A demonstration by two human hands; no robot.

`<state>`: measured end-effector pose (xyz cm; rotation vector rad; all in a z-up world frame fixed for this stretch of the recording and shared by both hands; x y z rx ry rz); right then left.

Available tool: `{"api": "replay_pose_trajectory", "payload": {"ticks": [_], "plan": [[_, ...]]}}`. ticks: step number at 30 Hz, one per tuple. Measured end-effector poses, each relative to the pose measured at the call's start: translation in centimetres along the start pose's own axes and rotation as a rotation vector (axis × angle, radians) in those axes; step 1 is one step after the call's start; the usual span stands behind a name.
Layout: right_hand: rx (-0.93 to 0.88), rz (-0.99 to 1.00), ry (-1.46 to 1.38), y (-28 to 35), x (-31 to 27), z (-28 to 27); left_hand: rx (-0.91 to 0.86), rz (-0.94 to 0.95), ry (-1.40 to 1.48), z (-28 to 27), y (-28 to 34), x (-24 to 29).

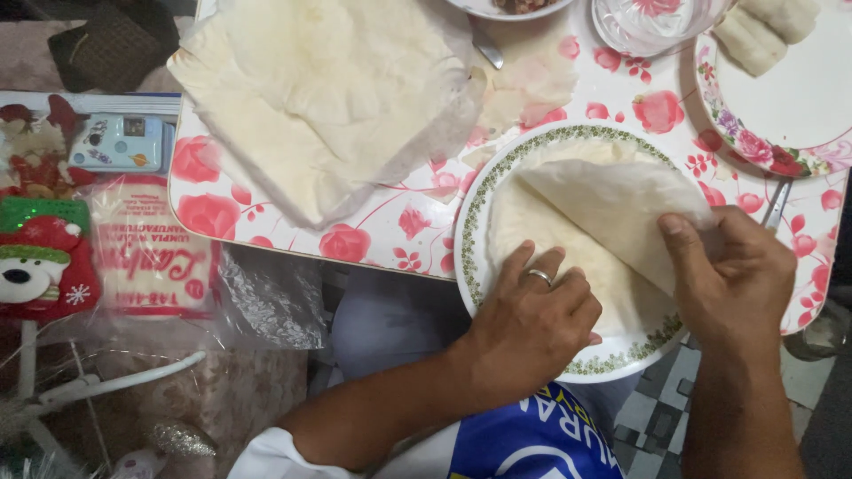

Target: Peel thin spring roll wrappers from a stack and place them onto a plate

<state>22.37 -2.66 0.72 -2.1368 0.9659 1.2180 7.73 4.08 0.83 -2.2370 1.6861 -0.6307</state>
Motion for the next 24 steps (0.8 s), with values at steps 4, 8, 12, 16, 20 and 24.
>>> {"api": "replay_pose_trajectory", "payload": {"ticks": [4,8,12,16,20,24], "plan": [[-0.075,0.066,-0.155,0.7,-1.2,0.4,-0.033,0.016,0.017,-0.1,-0.7,-0.3],[-0.264,-0.025,-0.079,1.2,-1.5,0.7,-0.04,-0.027,0.062,0.2,-1.4,-0.7],[-0.335,-0.332,0.014,1.7,-2.3,1.2,-0.005,-0.035,0.068,0.4,-1.4,-0.7],[-0.23,-0.387,0.178,1.7,-2.2,0.9,0.038,-0.025,0.033,0.1,-1.7,-0.6],[-0.124,-0.382,0.306,1.2,-1.1,0.5,0.044,-0.013,-0.043,0.4,-1.6,-0.5],[-0.094,-0.281,0.242,1.1,-1.3,0.4,0.057,-0.022,-0.032,-0.1,-1.7,-0.6]]}}
Point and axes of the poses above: each hand's wrist, its own y-axis away from the middle knuckle, its own z-axis out of the palm, x = y × z, the point moved 5 cm from there along -y, towards the middle knuckle, and after that the axes turned 13 degrees about -y, right-handed, at the moved point
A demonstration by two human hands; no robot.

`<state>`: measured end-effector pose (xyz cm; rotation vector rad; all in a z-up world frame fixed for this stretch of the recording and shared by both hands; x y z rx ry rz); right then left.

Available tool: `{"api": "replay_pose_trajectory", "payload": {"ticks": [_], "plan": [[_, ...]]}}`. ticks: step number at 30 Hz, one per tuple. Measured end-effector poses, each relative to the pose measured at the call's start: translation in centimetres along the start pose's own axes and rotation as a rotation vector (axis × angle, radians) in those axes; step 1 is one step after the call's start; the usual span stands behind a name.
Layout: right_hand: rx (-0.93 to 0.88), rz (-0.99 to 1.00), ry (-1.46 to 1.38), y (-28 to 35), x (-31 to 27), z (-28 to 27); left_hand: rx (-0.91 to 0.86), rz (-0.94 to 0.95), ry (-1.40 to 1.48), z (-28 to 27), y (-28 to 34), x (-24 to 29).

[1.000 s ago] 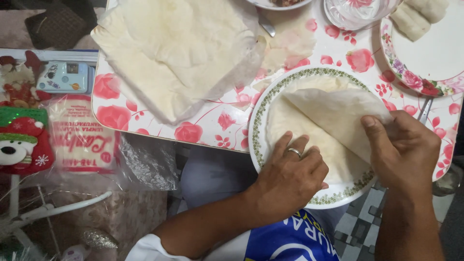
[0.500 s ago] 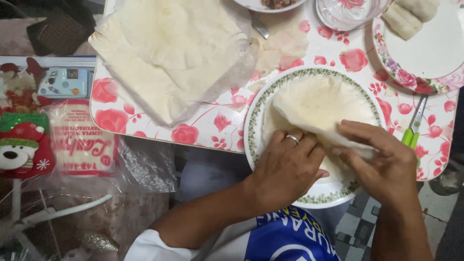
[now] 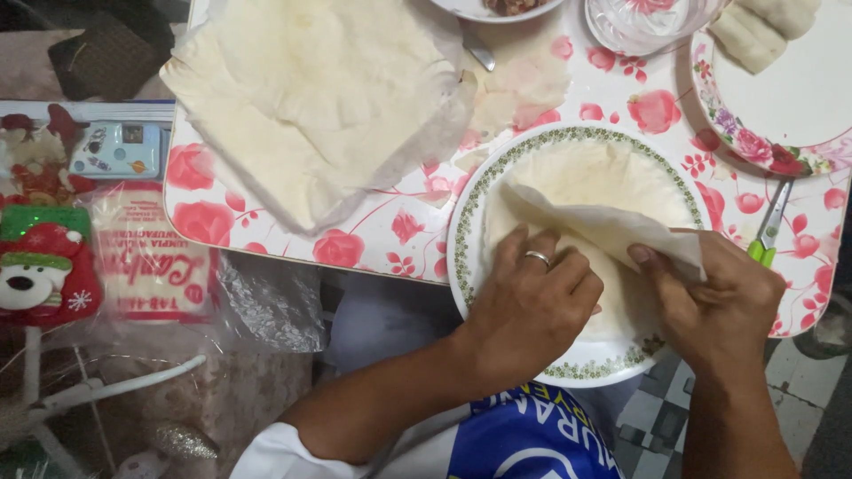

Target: Peel thin spring roll wrappers from a stack and place them onto a plate

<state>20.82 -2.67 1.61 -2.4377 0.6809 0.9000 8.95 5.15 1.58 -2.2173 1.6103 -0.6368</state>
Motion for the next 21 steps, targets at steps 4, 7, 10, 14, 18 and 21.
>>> {"api": "replay_pose_trajectory", "payload": {"ticks": [4,7,10,14,18,21], "plan": [[0.032,0.05,-0.032,-0.2,0.5,-0.1,0.003,-0.019,0.002,0.0,0.1,-0.1],[0.042,0.111,-0.05,-0.3,1.1,-0.2,-0.004,-0.026,0.003,0.1,0.1,-0.2],[0.061,0.155,-0.096,-0.4,1.3,-0.3,0.005,-0.028,0.02,0.1,0.2,-0.2],[0.102,0.199,-0.205,-0.6,1.8,-0.3,0.018,-0.032,0.039,0.0,0.1,-0.3],[0.106,0.243,-0.154,-0.7,2.0,-0.4,0.05,-0.039,0.05,0.0,0.2,-0.4],[0.117,0.228,-0.237,-0.7,2.4,-0.3,0.025,-0.034,0.054,0.0,0.1,-0.4]]}}
Point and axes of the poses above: each hand's wrist, its own y-axis away from the middle knuckle, its own z-axis out of the palm, x = y × z, the point moved 5 cm from there along -y, towards the middle knuckle, and after that the axes turned 13 degrees about -y, right-handed, at the moved point
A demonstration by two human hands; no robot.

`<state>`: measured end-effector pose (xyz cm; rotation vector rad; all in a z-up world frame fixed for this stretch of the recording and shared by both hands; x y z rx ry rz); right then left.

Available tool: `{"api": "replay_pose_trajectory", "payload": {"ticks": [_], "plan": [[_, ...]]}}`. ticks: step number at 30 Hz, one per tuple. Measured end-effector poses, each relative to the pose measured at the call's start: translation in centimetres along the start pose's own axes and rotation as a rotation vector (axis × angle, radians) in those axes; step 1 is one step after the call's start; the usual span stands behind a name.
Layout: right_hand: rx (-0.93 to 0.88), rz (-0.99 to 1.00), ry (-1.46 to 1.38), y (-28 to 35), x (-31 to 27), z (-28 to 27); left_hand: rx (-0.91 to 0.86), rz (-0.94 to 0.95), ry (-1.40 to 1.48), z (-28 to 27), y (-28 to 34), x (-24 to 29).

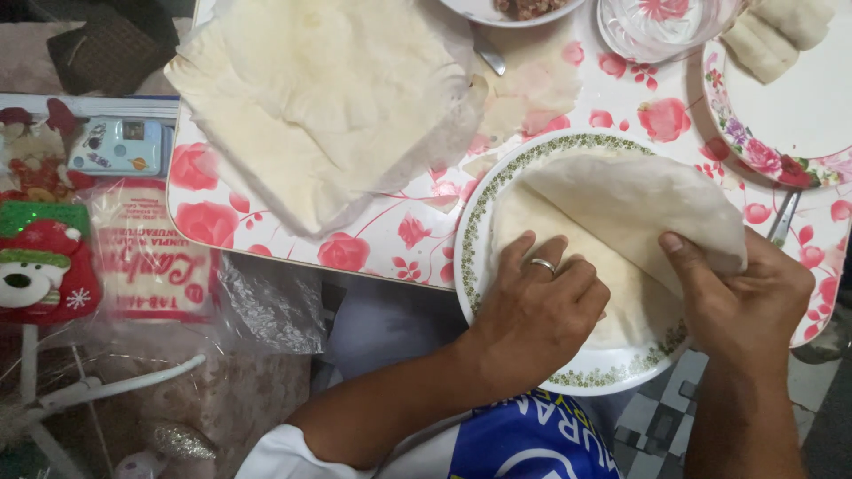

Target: Peel thin spring roll wrappers from a stack and place them onto a plate

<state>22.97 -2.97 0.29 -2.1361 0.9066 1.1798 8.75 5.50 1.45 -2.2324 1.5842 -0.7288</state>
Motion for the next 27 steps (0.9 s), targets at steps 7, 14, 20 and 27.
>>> {"api": "replay_pose_trajectory", "payload": {"ticks": [7,14,20,27], "plan": [[0.022,0.004,0.019,-0.2,0.9,-0.5,0.039,-0.013,-0.014,-0.1,0.1,0.1],[0.017,-0.01,-0.009,-0.5,0.2,-0.3,0.039,-0.016,-0.01,0.0,0.1,0.1],[0.029,0.091,-0.134,-0.6,-0.2,0.1,-0.009,-0.011,-0.046,0.7,0.3,0.2],[0.02,0.095,-0.175,0.2,-1.4,0.2,0.118,0.12,0.097,-3.5,-3.7,0.6]]}}
Point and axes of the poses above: each hand's wrist, its own y-axis away from the middle knuckle, its own z-axis out of the palm, x = y × z, the point moved 5 cm from there along -y, towards the middle knuckle, and after that the axes turned 13 degrees about -y, right-handed, at the moved point
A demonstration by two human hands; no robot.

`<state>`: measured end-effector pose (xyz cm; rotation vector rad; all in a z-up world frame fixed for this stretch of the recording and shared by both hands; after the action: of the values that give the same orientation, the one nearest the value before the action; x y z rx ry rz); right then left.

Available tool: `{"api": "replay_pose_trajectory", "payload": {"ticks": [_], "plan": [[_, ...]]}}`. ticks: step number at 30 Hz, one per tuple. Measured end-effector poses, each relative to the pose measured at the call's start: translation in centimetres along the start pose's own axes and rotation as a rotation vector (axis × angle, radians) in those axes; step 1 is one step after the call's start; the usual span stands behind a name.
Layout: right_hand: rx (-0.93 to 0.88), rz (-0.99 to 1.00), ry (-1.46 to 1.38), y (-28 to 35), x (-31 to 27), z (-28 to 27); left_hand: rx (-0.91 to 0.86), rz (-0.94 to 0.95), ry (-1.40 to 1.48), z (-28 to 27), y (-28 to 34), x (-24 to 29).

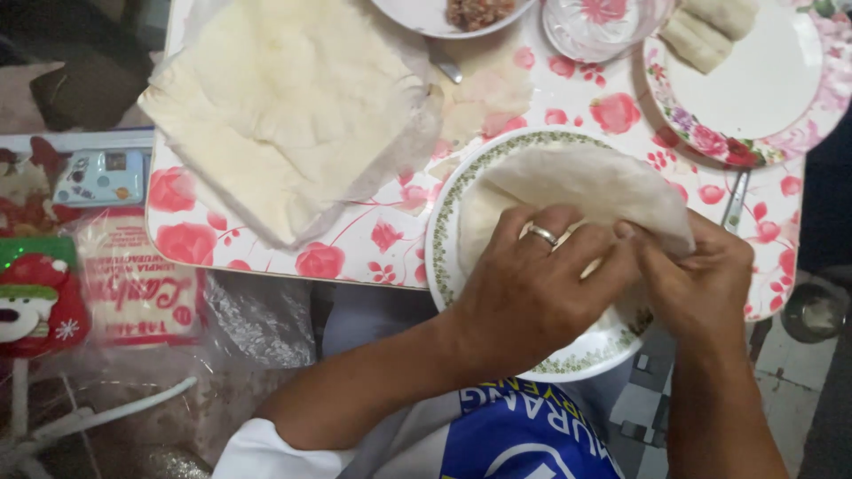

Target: Peel thin spring roll wrappers from a stack and place them onto a plate

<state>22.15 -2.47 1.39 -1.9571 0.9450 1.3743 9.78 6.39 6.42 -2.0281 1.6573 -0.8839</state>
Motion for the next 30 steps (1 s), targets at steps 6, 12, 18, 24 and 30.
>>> {"api": "replay_pose_trajectory", "payload": {"ticks": [6,12,18,24,30], "plan": [[0.005,-0.173,0.225,0.7,0.0,-0.4,-0.037,0.179,-0.228,1.9,-3.8,0.2],[-0.002,-0.26,0.069,1.2,-0.4,-0.3,0.026,0.24,-0.252,4.0,-4.4,-0.1],[0.206,-0.685,0.255,4.5,-2.6,-1.4,-0.133,0.261,-0.173,4.9,-4.3,-0.2],[0.165,-0.809,0.305,7.7,-2.8,-1.1,-0.225,0.278,-0.117,6.3,-4.0,-0.6],[-0.158,-0.728,0.409,6.6,-2.6,2.1,-0.355,0.291,-0.037,6.9,-3.9,-0.8]]}}
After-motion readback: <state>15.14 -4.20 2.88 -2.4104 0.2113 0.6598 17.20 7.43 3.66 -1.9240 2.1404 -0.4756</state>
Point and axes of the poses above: each hand's wrist, its own y-axis away from the middle knuckle, its own z-axis out of the palm, x = y × z, the point moved 5 cm from there along -y, towards the middle knuckle, and after that the axes turned 13 degrees about -y, right-handed, at the moved point
